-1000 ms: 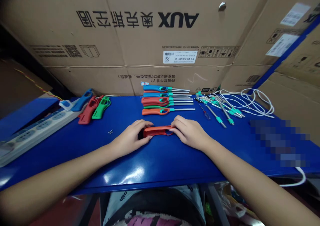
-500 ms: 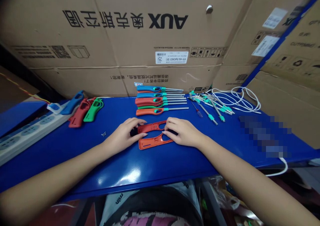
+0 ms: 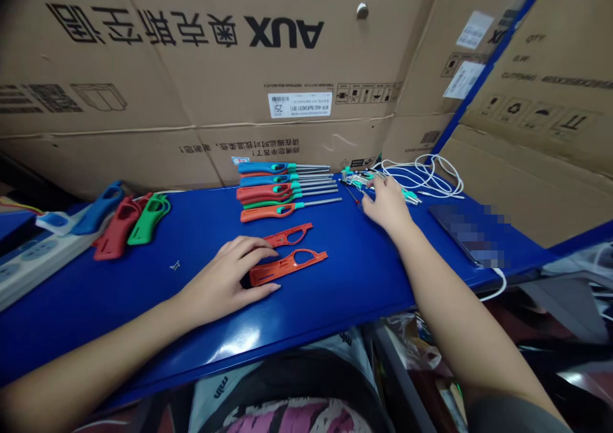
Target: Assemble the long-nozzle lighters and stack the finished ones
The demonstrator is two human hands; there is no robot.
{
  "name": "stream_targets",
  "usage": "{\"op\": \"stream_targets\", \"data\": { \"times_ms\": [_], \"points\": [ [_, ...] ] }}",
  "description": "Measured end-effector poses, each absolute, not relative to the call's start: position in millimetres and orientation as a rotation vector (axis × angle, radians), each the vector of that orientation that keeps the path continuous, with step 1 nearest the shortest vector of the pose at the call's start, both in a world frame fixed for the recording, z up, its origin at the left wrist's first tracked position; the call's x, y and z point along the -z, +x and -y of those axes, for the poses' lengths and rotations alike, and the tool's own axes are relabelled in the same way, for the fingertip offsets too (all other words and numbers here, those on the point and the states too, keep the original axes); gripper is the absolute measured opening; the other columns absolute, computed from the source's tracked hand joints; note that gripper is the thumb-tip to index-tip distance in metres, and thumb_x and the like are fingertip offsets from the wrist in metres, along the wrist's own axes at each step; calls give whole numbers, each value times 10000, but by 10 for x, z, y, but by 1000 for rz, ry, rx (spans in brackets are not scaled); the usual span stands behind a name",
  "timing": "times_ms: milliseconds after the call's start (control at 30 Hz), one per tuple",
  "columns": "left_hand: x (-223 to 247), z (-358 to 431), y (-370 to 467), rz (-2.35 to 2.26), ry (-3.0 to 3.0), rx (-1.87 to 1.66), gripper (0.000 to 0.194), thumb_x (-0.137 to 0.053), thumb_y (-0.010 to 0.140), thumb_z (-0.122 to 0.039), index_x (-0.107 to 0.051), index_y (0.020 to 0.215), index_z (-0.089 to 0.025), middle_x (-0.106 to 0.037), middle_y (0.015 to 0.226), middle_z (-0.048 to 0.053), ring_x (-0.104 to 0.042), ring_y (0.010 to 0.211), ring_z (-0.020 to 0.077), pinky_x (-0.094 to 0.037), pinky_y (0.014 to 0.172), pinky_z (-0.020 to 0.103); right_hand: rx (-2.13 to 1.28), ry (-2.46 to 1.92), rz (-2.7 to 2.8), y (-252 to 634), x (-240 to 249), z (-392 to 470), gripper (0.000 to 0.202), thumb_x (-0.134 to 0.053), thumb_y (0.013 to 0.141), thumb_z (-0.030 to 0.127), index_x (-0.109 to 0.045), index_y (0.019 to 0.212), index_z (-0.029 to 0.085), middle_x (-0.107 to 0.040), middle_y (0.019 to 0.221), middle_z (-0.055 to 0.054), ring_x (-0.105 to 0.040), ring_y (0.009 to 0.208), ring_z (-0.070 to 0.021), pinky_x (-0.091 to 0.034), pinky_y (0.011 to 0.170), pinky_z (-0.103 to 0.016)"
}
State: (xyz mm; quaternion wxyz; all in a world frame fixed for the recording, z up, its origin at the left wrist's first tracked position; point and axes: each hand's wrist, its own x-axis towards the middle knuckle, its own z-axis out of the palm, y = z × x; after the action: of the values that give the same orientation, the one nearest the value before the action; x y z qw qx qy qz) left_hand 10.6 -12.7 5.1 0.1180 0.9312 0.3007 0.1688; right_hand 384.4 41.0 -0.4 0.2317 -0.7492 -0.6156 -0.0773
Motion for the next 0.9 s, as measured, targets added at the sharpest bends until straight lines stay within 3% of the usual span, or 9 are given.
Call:
{"op": "stream_targets", "data": {
  "times_ms": [233, 367, 467, 667, 900],
  "points": [
    [-33, 98, 82, -854, 2733, -457, 287, -585, 964, -407, -609, 1179, -218, -602, 1207, 86, -542, 1136, 271, -449, 972, 445, 48, -2234, 1634, 4097, 187, -538, 295, -639, 775, 326, -647, 1012, 151, -559, 1032, -138, -606, 993, -319, -486, 959, -481],
    [-62, 94, 67, -850, 2730, -413, 243, -529, 990, -384, -608, 1159, -228, -608, 1144, 72, -561, 1041, 248, -442, 927, 431, 44, -2218, 1627, 4130, 259, -570, 196, -600, 785, 253, -622, 953, 155, -552, 1004, -131, -608, 956, -287, -476, 984, -456],
    [-74, 82, 46, -840, 2732, -408, 242, -523, 992, -372, -595, 1178, -234, -605, 1152, 68, -560, 1049, 246, -430, 924, 422, 76, -2179, 1605, 4161, 284, -601, 150, -558, 775, 183, -599, 912, 141, -554, 969, -158, -589, 990, -313, -472, 982, -478],
    [-81, 63, 23, -847, 2729, -407, 221, -525, 984, -350, -591, 1160, -234, -601, 1169, 67, -556, 1053, 245, -416, 924, 416, 157, -2047, 1553, 4224, 267, -628, 191, -504, 768, 176, -567, 948, 163, -565, 904, -156, -578, 950, -332, -493, 901, -524],
    [-122, 51, 5, -867, 2735, -409, 224, -542, 953, -328, -607, 1145, -231, -604, 1169, 66, -566, 1053, 248, -409, 917, 411, 160, -2032, 1516, 4138, 129, -556, 209, -497, 802, 216, -539, 1001, 170, -606, 964, -176, -605, 934, -329, -498, 860, -502]
  ]
}}
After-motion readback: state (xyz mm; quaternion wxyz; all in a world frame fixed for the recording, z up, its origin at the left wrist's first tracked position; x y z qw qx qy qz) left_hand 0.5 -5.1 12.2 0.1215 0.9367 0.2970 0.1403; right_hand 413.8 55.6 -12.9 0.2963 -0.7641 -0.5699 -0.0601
